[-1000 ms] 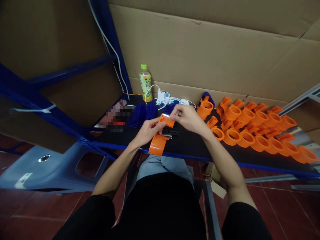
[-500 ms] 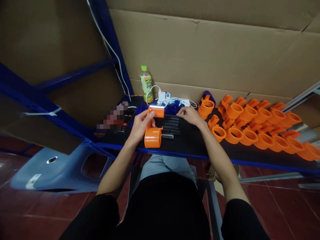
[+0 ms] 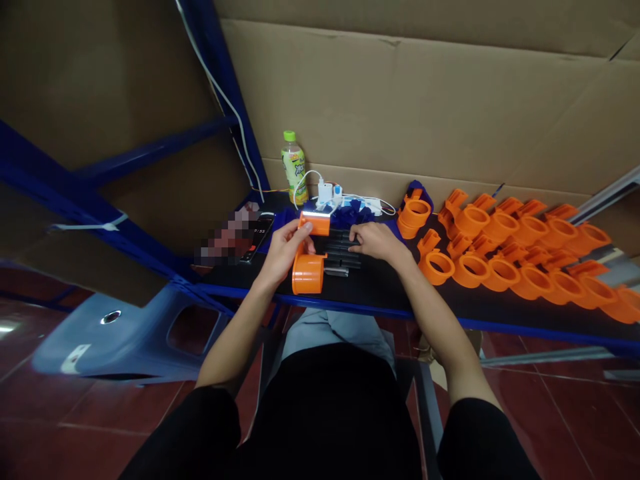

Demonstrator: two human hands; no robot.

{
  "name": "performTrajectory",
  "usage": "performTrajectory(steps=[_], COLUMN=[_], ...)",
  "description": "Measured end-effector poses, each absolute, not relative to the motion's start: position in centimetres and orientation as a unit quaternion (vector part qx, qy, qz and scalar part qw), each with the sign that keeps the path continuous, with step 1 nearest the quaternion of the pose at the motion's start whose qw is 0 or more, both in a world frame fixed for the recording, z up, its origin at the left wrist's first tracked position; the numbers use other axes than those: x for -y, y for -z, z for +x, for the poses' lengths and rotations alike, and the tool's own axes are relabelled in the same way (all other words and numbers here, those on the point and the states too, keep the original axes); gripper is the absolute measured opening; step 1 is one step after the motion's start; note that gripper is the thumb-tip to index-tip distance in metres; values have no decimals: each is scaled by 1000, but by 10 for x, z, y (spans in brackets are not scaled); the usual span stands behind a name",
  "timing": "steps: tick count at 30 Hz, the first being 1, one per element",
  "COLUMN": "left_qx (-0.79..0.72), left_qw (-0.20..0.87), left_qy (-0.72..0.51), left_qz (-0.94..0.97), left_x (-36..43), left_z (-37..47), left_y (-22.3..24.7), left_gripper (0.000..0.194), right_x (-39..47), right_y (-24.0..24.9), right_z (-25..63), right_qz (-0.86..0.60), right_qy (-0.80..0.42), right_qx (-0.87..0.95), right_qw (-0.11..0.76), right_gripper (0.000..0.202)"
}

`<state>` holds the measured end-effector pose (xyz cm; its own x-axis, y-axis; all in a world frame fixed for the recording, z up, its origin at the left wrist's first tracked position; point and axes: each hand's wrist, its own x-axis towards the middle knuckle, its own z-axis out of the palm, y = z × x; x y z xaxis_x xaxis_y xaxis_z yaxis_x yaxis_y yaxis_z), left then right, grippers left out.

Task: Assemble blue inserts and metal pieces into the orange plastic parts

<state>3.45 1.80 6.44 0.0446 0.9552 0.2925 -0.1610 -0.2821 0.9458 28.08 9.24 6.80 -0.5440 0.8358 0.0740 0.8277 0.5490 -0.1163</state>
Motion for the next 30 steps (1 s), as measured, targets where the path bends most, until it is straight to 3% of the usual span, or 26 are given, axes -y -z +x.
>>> performTrajectory(steps=[12, 15, 21, 30], left_qx=[-371, -374, -423, -462], left_qw=[480, 478, 444, 395], left_qy=[-574, -577, -569, -531], left_qz=[551, 547, 548, 590], left_x=[-21, -24, -28, -26], left_z=[35, 34, 38, 47], left_y=[-62, -59, -51, -41], left_gripper=[42, 41, 41, 38], right_x=[-88, -88, -82, -68], right_y=[-69, -75, -87, -80], right_z=[278, 286, 289, 264], right_qz=[-475, -472, -385, -331], right_qy=[-3, -41, -196, -59], right_qx=[878, 872, 816, 874], right_qw=[55, 127, 383, 351], right_gripper=[21, 19, 35, 23])
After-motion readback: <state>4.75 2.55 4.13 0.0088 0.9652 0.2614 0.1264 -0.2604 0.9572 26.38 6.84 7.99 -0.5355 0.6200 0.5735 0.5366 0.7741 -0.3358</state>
